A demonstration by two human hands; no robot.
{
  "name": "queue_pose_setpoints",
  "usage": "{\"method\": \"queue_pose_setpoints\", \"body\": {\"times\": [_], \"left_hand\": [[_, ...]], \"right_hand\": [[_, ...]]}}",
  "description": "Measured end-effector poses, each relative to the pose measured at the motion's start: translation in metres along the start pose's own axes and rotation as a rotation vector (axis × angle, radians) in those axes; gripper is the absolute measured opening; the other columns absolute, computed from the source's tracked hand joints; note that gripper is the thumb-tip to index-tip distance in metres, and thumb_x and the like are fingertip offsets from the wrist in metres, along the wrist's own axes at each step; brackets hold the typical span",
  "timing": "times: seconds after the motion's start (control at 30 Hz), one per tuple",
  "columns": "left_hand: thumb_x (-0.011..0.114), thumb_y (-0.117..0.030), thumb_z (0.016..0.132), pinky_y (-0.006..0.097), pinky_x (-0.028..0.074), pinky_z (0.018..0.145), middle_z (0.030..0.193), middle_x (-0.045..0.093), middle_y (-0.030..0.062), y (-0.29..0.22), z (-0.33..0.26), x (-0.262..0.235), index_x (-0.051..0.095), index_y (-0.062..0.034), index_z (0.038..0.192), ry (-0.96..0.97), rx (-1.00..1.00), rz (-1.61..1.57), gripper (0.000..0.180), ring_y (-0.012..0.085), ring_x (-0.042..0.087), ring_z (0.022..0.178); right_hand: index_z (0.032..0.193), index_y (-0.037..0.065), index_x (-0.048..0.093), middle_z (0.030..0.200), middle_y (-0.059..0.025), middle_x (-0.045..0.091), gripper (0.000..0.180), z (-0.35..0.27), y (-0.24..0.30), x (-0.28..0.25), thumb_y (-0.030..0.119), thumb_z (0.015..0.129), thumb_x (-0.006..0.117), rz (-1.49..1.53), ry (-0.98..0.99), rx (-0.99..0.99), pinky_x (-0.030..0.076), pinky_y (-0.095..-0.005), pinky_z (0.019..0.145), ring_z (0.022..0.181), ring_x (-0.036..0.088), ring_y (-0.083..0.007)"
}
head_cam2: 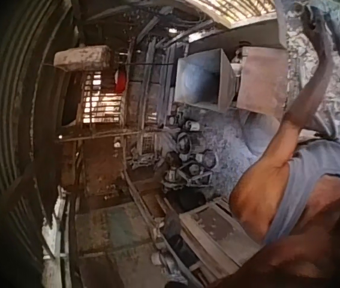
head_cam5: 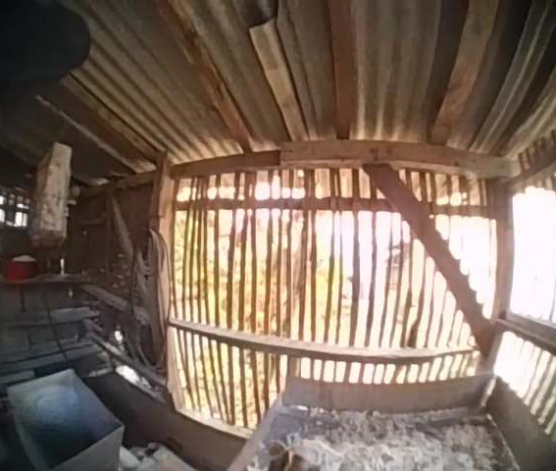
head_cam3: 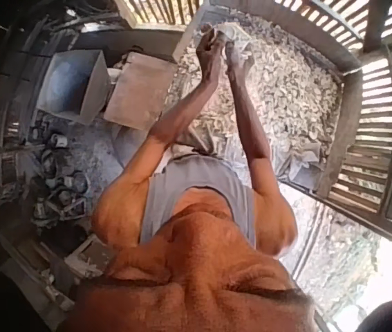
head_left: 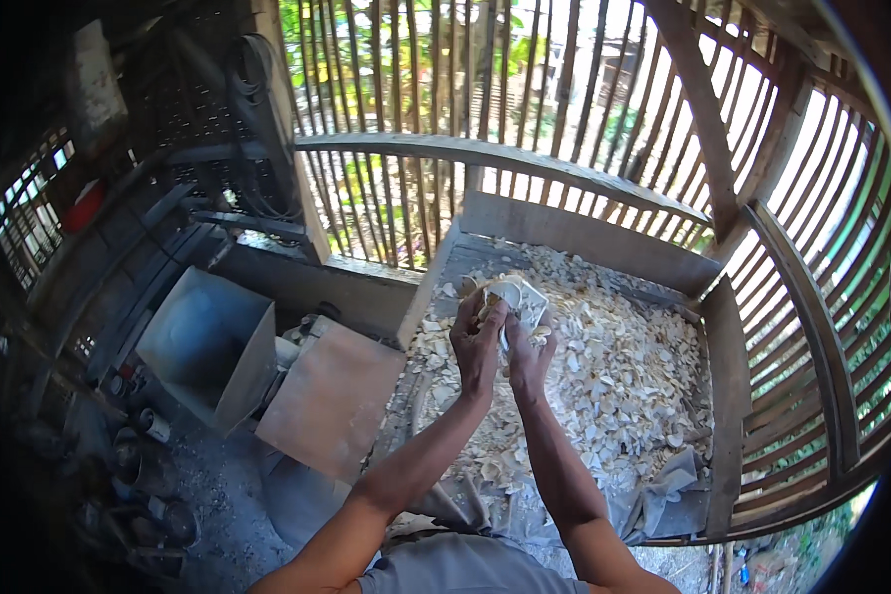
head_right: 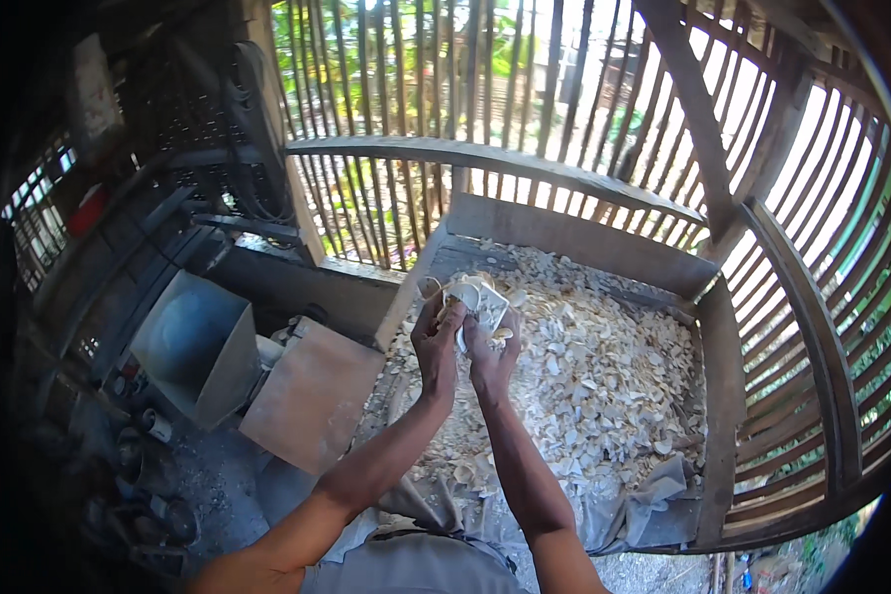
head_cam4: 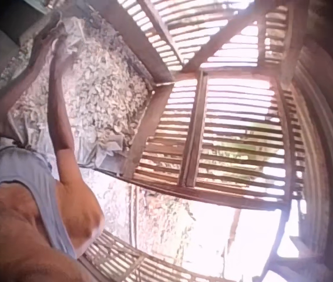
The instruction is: The person scoops up handfuls of dried white chips from a wooden platform and drops them into a metal hopper.
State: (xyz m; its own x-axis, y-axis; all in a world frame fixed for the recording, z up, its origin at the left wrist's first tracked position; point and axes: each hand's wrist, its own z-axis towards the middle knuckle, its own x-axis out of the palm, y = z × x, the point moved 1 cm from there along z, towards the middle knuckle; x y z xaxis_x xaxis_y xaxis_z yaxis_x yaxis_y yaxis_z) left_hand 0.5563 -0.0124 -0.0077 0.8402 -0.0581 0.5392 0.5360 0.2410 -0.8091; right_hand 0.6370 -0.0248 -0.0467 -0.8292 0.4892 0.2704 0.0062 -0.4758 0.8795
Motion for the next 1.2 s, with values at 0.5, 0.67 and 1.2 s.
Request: {"method": "queue_pose_setpoints", "body": {"times": [0.5, 0.67, 1.2], "left_hand": [[0.070, -0.028, 0.088, 0.031, 0.046, 0.088, 0.112, 0.066, 0.0122, -0.270, 0.095, -0.248, 0.062, 0.0067, 0.118, -0.503, 0.397, 0.312, 0.046, 0.0189, 0.060, 0.099], [0.076, -0.023, 0.080, 0.030, 0.047, 0.084, 0.105, 0.069, 0.0097, -0.273, 0.090, -0.312, 0.066, 0.0031, 0.115, -0.681, 0.234, 0.436, 0.045, 0.0161, 0.062, 0.094], [0.066, -0.009, 0.073, 0.023, 0.045, 0.047, 0.088, 0.069, 0.0027, -0.292, 0.078, -0.343, 0.068, -0.0035, 0.107, -0.461, 0.119, 0.654, 0.035, 0.0086, 0.062, 0.071]], "right_hand": [[0.115, 0.002, 0.065, 0.110, -0.0122, 0.061, 0.044, -0.087, 0.056, 0.387, 0.026, 0.080, 0.073, 0.405, 0.621, 0.124, 0.045, -0.0342, 0.091, 0.104, 0.058, -0.0213], [0.119, 0.006, 0.065, 0.102, -0.0158, 0.070, 0.052, -0.094, 0.029, 0.401, 0.026, 0.072, 0.071, 0.052, 0.816, 0.008, 0.049, -0.0380, 0.088, 0.097, 0.067, -0.0281], [0.112, 0.014, 0.068, 0.096, -0.0136, 0.069, 0.044, -0.098, 0.059, 0.390, 0.034, 0.074, 0.074, -0.253, 0.900, -0.161, 0.051, -0.0424, 0.084, 0.094, 0.067, -0.0346]]}}
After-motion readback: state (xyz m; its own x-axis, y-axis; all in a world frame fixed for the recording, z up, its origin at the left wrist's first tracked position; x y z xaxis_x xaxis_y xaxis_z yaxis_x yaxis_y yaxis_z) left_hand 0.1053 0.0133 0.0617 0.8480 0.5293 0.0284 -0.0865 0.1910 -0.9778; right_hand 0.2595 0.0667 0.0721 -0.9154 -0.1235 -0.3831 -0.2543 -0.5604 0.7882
